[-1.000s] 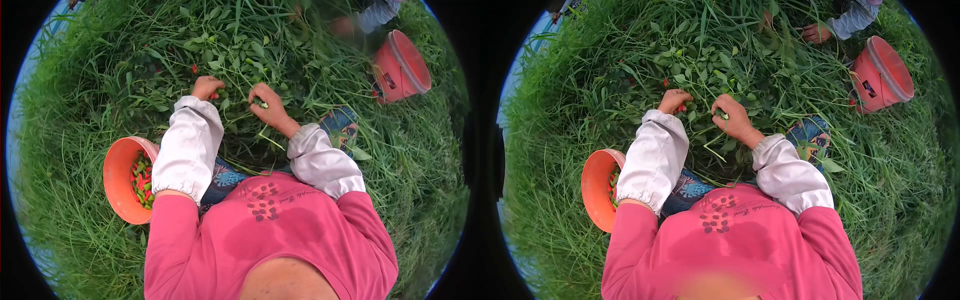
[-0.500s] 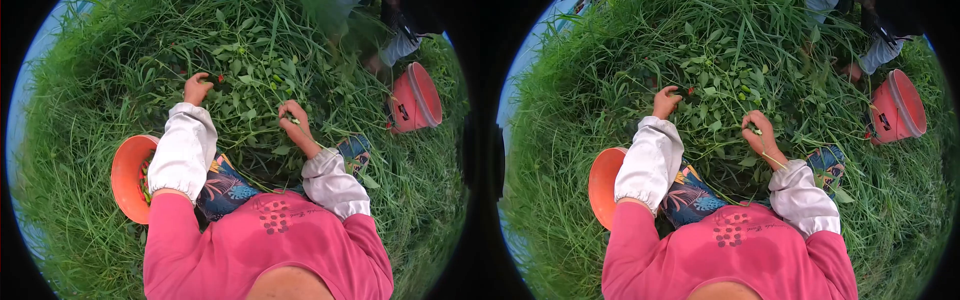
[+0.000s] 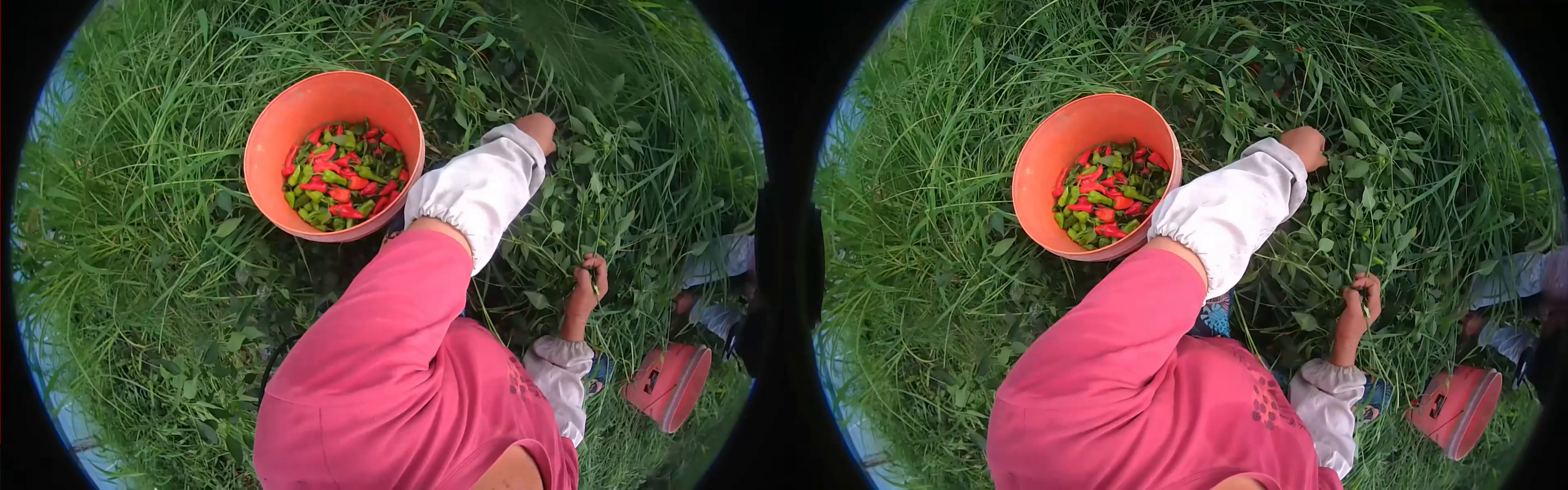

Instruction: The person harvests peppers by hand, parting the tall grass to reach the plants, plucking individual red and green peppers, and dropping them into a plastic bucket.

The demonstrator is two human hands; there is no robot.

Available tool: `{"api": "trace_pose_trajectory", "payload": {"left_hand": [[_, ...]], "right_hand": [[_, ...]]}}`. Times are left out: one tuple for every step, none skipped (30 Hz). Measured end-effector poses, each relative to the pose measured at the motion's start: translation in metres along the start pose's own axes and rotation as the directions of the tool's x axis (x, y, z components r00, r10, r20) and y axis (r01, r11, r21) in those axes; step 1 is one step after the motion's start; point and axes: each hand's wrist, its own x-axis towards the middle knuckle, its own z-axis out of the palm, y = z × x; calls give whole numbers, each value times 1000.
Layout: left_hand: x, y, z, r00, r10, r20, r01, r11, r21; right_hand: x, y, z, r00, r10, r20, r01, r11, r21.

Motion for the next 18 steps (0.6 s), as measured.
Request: {"api": "trace_pose_trajectory", "payload": {"left_hand": [[1, 2, -2, 1000, -7, -11, 7, 1000, -5], [1, 3, -4, 999, 9, -46, -8, 1000, 30], [-1, 4, -5, 996, 28, -79, -23, 998, 67], [-5, 4, -10, 994, 61, -94, -60, 998, 17], [-9, 5, -15, 993, 57, -99, -56, 998, 15], [-12, 7, -22, 994, 66, -89, -65, 998, 7], [-16, 9, -29, 994, 75, -80, -76, 997, -1], [-19, 9, -35, 994, 76, -84, -77, 997, -4], [-21, 10, -40, 985, 111, -131, -106, 993, 48], [-24, 12, -45, 973, 151, -175, -135, 986, 100], [-26, 14, -50, 972, 159, -175, -143, 985, 99], [-28, 15, -56, 954, 245, -172, -210, 957, 199], [-30, 15, -61, 931, 327, -160, -270, 916, 297], [-30, 15, -67, 907, 413, -78, -355, 852, 384], [-31, 13, -74, 905, 420, -72, -363, 848, 386], [-34, 9, -81, 909, 416, -35, -350, 806, 477], [-37, 3, -90, 913, 408, 2, -338, 754, 563], [-36, -10, -105, 942, 329, -73, -238, 802, 548]], "right_hand": [[0, 1, 0, 1000, -17, -9, 16, 1000, -18], [-1, 2, -1, 999, -30, -19, 29, 999, -35], [-2, 2, -1, 999, -32, -13, 31, 999, -36], [-3, 2, 0, 1000, -22, -20, 22, 999, -25], [-4, 1, 1, 1000, -13, -28, 13, 1000, -14], [-4, 1, 2, 1000, -16, -22, 15, 1000, -16], [-5, 0, 2, 999, -6, -35, 6, 1000, -1], [-5, 0, 2, 999, 3, -51, -2, 1000, 13], [-5, 0, 1, 999, -3, -53, 3, 1000, 10], [-5, 0, 0, 999, -31, -33, 30, 999, -29], [-5, -1, -1, 998, -56, -14, 55, 996, -66], [-5, -3, -1, 998, -58, -23, 57, 996, -67], [-7, -6, 1, 997, -75, -10, 74, 995, -70], [-7, -8, 2, 996, -90, 3, 90, 993, -72], [-7, -6, 2, 996, -89, -7, 88, 994, -70], [-6, -3, 0, 997, -73, -10, 73, 996, -45], [-8, 0, -2, 998, -55, -14, 55, 998, -20], [-10, 1, -6, 999, -12, -53, 14, 1000, 24]]}}
